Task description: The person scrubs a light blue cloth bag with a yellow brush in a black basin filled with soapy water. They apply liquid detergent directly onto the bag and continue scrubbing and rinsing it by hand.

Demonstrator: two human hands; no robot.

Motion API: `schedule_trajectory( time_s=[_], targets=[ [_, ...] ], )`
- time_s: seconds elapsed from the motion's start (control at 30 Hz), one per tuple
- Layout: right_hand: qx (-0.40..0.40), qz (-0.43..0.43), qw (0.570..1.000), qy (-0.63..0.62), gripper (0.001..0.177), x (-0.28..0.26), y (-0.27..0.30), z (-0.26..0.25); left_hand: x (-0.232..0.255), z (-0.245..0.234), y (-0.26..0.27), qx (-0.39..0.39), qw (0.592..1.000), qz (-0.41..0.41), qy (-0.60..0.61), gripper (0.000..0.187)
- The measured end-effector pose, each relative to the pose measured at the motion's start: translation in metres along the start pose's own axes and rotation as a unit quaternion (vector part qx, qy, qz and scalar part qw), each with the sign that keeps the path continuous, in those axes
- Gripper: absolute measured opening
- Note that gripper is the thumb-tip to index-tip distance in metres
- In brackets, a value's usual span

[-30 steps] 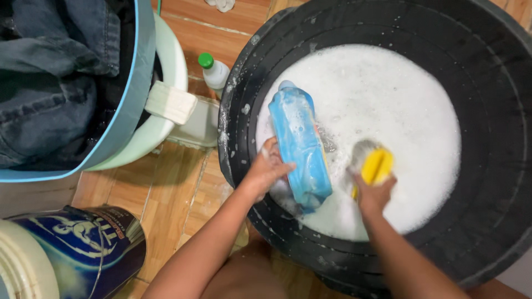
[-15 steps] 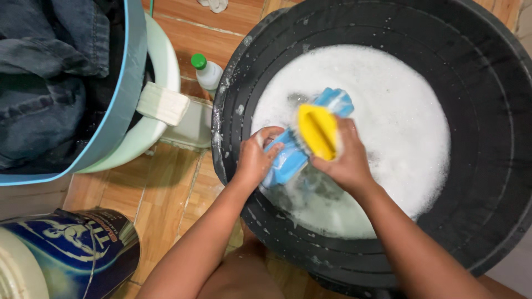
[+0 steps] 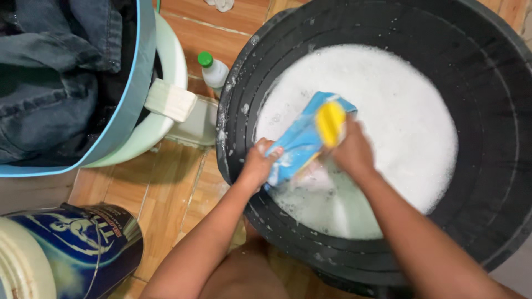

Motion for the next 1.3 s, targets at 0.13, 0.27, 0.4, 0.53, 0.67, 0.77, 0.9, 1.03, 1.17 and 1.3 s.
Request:
schedule_trajectory(
  time_s=[0.13, 0.27, 0.4, 0.53, 0.67, 0.77, 0.9, 1.03, 1.17, 1.3],
  targets=[
    [-0.002, -0.159, 0.986, -0.046, 0.119, -0.010, -0.002, 0.035, 0.015, 0.007, -0.002, -0.014, 0.999, 0.043, 0.026, 0.022],
    [-0.084, -0.289, 0.954, -0.003, 0.118, -0.014, 0.011, 0.074, 0.021, -0.002, 0.005, -0.011, 0.995, 0.096, 0.000, 0.021],
    [0.041, 0.044, 0.998, -0.029, 0.113, 0.023, -0.048, -0.004, 0.034, 0.000, 0.016, -0.034, 0.987, 0.140, -0.073, 0.016],
    [-0.032, -0.073, 0.996, -0.039, 0.122, 0.004, -0.018, 0.051, 0.041, -0.004, 0.011, -0.009, 0.985, 0.158, -0.068, 0.015],
    [-0.057, -0.165, 0.984, -0.047, 0.122, 0.017, -0.010, 0.065, 0.044, -0.007, 0.017, -0.001, 0.986, 0.154, -0.061, 0.016],
    [0.040, 0.046, 0.998, -0.032, 0.117, 0.050, -0.053, 0.007, 0.052, -0.007, 0.026, -0.032, 0.982, 0.171, -0.072, 0.015],
    [-0.082, 0.119, 0.787, -0.599, 0.072, 0.076, -0.071, -0.012, 0.064, -0.006, 0.027, -0.068, 0.978, 0.196, 0.015, 0.013],
    [-0.202, 0.099, 0.665, -0.712, 0.058, 0.092, -0.059, -0.014, 0.067, -0.005, 0.025, -0.090, 0.978, 0.171, 0.079, 0.022],
    [-0.143, 0.100, 0.721, -0.670, 0.056, 0.094, -0.045, -0.003, 0.070, 0.005, 0.030, -0.145, 0.981, 0.072, -0.107, 0.044],
    [-0.168, -0.004, 0.681, -0.712, 0.063, 0.052, -0.013, -0.012, 0.102, 0.024, 0.019, -0.123, 0.961, 0.081, -0.236, 0.051]
  ],
)
Point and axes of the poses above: each hand's wrist, its own y-axis away from the middle knuckle, its own z-axis out of the palm, x = y × z, the point moved 5 cm from there along -y, towards the middle knuckle, and after that the axes turned 2 degrees about z, right-handed, at the moved point
